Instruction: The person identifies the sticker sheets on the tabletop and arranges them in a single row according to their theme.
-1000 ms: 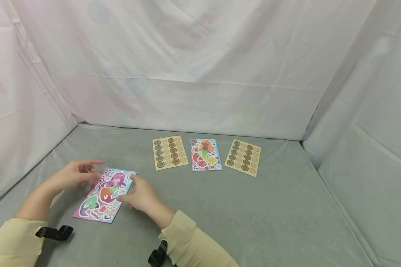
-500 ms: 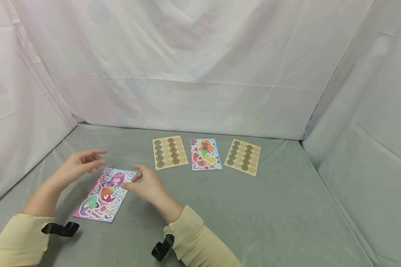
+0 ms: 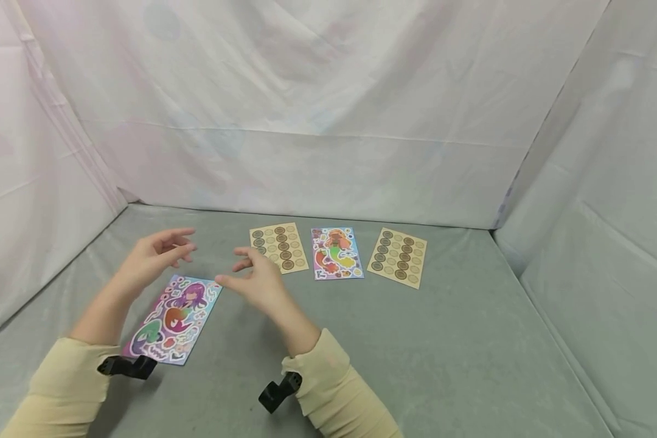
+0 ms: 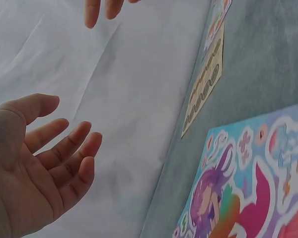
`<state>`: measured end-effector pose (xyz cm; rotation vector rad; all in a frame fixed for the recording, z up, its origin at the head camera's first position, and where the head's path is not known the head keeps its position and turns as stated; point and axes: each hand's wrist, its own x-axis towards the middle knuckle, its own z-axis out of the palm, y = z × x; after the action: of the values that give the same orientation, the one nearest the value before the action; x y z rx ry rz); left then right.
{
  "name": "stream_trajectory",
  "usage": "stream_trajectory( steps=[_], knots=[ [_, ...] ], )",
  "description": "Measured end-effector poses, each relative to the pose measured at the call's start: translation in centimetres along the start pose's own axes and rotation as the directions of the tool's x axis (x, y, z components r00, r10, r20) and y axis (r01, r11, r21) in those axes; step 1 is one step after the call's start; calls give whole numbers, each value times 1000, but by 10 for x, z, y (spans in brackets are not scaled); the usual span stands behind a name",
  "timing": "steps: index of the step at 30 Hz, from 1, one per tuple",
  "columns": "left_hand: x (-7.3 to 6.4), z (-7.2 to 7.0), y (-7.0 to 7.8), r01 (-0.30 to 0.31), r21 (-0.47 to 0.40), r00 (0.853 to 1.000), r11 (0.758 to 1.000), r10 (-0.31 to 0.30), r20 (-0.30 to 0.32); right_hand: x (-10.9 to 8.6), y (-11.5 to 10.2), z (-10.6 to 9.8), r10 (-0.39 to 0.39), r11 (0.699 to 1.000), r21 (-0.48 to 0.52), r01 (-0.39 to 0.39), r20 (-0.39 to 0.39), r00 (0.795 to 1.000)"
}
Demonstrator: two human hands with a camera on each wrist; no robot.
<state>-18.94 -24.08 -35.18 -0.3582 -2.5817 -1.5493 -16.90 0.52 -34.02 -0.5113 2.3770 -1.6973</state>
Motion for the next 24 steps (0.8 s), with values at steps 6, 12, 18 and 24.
stream_trajectory(
  steps=[6, 12, 18, 24],
  knots=[
    [9, 17, 17, -23, -22, 1000, 1000, 23, -5, -1, -6, -16, -24, 1000, 15, 25, -40, 999],
    [18, 32, 28, -24, -50, 1000, 998, 23, -19, -3, -9, -30, -37, 999, 17, 38, -51, 998],
    [25, 45, 37, -8, -65, 1000, 998, 6, -28, -5, -11, -42, -44, 999, -2, 44, -66, 997],
    [31, 54, 47, 0, -95, 999, 995, -4, -41, -6, -11, -54, -71, 997, -7, 71, -86, 994]
  ],
)
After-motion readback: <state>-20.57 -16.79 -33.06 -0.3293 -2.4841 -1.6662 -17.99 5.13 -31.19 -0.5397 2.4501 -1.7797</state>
